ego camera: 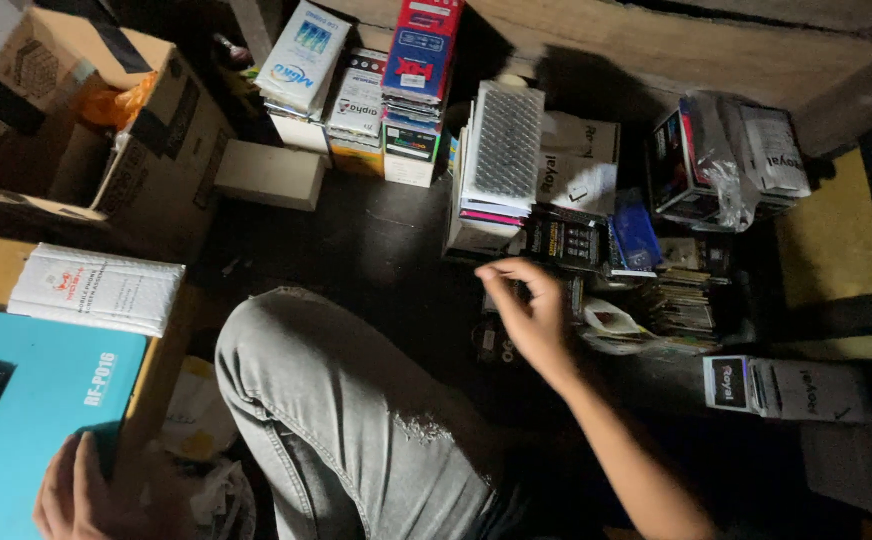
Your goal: A person is sitting on the floor at a repair bench, picking up numerous SIM card trays and placing them into a bubble wrap pouch.
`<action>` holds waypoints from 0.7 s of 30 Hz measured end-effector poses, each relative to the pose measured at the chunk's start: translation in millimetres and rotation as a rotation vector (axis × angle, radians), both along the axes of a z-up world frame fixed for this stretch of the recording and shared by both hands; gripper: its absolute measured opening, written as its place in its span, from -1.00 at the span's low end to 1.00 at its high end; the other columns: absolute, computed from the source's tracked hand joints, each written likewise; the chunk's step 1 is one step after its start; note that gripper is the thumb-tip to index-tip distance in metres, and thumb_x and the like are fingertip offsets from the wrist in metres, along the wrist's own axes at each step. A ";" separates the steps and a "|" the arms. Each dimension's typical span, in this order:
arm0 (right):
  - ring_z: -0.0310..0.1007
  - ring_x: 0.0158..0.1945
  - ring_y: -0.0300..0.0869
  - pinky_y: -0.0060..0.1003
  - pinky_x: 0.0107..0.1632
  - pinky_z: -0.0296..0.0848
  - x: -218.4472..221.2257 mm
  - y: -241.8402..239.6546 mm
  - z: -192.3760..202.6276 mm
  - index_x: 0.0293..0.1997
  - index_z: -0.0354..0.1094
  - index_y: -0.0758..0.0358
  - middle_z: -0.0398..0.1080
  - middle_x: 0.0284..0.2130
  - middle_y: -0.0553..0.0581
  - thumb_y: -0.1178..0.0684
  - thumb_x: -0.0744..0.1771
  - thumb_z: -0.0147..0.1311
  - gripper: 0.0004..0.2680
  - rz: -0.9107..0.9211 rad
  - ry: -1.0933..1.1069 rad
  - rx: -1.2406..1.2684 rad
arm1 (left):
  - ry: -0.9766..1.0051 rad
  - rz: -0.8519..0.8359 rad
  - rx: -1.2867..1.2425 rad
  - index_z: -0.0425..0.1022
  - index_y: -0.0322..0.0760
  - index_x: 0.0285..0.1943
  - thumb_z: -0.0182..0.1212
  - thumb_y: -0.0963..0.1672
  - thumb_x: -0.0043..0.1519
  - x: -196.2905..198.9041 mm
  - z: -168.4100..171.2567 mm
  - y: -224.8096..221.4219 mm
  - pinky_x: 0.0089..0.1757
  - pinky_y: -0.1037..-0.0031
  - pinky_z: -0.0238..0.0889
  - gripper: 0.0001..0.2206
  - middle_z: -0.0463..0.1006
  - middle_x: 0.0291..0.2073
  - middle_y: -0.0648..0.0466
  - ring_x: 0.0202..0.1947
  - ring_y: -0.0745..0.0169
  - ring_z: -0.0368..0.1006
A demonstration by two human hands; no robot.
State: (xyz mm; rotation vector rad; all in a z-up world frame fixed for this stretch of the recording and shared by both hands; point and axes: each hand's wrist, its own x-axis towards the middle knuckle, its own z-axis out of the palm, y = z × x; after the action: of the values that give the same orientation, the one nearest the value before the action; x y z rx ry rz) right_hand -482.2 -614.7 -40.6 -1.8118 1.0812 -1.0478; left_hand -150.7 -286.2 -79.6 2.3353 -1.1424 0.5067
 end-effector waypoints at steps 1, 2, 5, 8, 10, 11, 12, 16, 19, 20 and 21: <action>0.62 -0.15 -0.22 -0.39 0.00 0.56 -21.7 -11.3 -3.4 -0.11 0.60 0.32 0.66 -0.21 0.13 0.13 0.39 0.19 -0.90 -0.003 -0.003 0.001 | -0.003 -0.003 0.001 0.56 -0.80 0.38 0.54 -0.29 0.21 2.5 -6.4 2.1 0.38 -0.14 0.31 -0.47 0.56 0.32 -0.56 0.33 -0.49 0.45; 0.65 -0.17 -0.19 -0.37 -0.09 0.59 -42.9 -23.5 -6.5 -0.09 0.60 0.29 0.67 -0.19 0.15 0.03 0.38 0.22 -0.85 -0.037 0.199 0.012 | -0.028 0.004 -0.015 0.59 -0.78 0.34 0.51 -0.30 0.23 5.5 -12.8 3.0 0.42 -0.10 0.30 -0.52 0.62 0.30 -0.52 0.32 -0.43 0.49; 0.67 -0.17 -0.13 -0.32 -0.13 0.60 -109.1 -53.4 -34.7 -0.08 0.62 0.29 0.67 -0.20 0.19 -0.02 0.36 0.27 -0.81 -0.094 0.402 0.034 | -0.086 0.026 -0.006 0.64 -0.72 0.30 0.49 -0.33 0.25 11.9 -22.9 4.8 0.47 -0.02 0.27 -0.60 0.71 0.27 -0.42 0.34 -0.31 0.57; 0.63 -0.25 -0.13 -0.29 -0.18 0.54 -148.6 -54.2 -15.2 -0.08 0.63 0.24 0.67 -0.22 0.13 0.01 0.35 0.30 -0.84 -0.141 0.539 0.100 | -0.128 0.040 -0.010 0.69 -0.67 0.27 0.58 -0.31 0.28 24.0 -40.8 13.0 0.47 0.06 0.30 -0.63 0.76 0.27 -0.35 0.33 -0.22 0.61; 0.61 -0.33 -0.15 -0.29 -0.28 0.49 -171.6 -50.9 -9.3 -0.07 0.64 0.18 0.67 -0.22 0.05 -0.01 0.35 0.30 -0.85 -0.171 0.672 0.158 | -0.140 0.029 -0.040 0.73 -0.67 0.25 0.69 -0.28 0.30 27.2 -45.5 14.3 0.44 0.10 0.34 -0.63 0.79 0.27 -0.34 0.30 -0.19 0.63; 0.61 -0.10 -0.10 -0.20 -0.08 0.52 -185.2 -52.2 -19.2 0.01 0.62 0.14 0.66 -0.10 0.03 -0.05 0.33 0.32 -0.79 -0.154 0.721 0.229 | -0.128 0.068 -0.008 0.74 -0.62 0.25 0.65 -0.30 0.23 24.6 -42.2 12.7 0.44 0.13 0.36 -0.61 0.78 0.28 -0.30 0.29 -0.15 0.63; 0.61 0.12 -0.04 -0.11 0.12 0.55 -197.0 -55.4 -29.3 0.09 0.59 0.11 0.65 0.03 0.00 -0.09 0.31 0.34 -0.72 -0.132 0.769 0.296 | -0.118 0.111 0.022 0.75 -0.57 0.24 0.60 -0.32 0.17 22.0 -38.8 11.6 0.43 0.16 0.38 -0.59 0.78 0.29 -0.26 0.29 -0.11 0.62; 0.66 -0.04 -0.05 -0.12 0.04 0.55 -218.8 -60.7 -62.7 -0.03 0.65 0.03 0.68 -0.12 -0.02 0.02 0.30 0.30 -0.83 -0.156 0.862 0.244 | -0.149 -0.016 -0.058 0.68 -0.59 0.21 0.62 -0.34 0.28 22.2 -24.9 13.5 0.44 0.05 0.39 -0.67 0.79 0.27 -0.30 0.30 -0.19 0.66; 0.51 -0.45 0.06 -0.04 -0.28 0.45 -212.4 -58.9 -50.6 -0.24 0.61 0.05 0.57 -0.48 0.11 0.03 0.32 0.26 -0.95 -0.232 0.897 0.106 | -0.098 -0.257 -0.130 0.48 -0.73 0.34 0.54 -0.37 0.38 12.3 -0.3 14.2 0.33 -0.08 0.40 -0.60 0.63 0.30 -0.51 0.26 -0.44 0.57; 0.54 -0.42 0.03 -0.08 -0.28 0.47 -209.5 -58.2 -42.4 -0.21 0.62 0.07 0.60 -0.43 0.09 0.05 0.32 0.25 -0.94 -0.248 0.879 0.076 | 0.007 -0.226 -0.171 0.49 -0.80 0.34 0.46 -0.40 0.44 8.2 3.0 14.9 0.18 -0.05 0.45 -0.67 0.61 0.27 -0.60 0.17 -0.47 0.57; 0.57 -0.39 -0.01 -0.11 -0.27 0.49 -206.2 -57.3 -34.1 -0.18 0.62 0.10 0.63 -0.37 0.06 0.08 0.32 0.24 -0.93 -0.264 0.860 0.047 | 0.111 -0.196 -0.212 0.51 -0.87 0.34 0.38 -0.44 0.49 4.4 6.3 15.7 0.04 -0.01 0.49 -0.73 0.59 0.23 -0.69 0.07 -0.50 0.58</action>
State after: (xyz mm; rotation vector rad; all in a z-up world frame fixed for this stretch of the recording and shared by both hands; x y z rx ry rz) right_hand -688.4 -672.0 -74.7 -2.1696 1.8593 -0.3305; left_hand -146.2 -270.5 -73.3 2.0208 -1.1879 0.4007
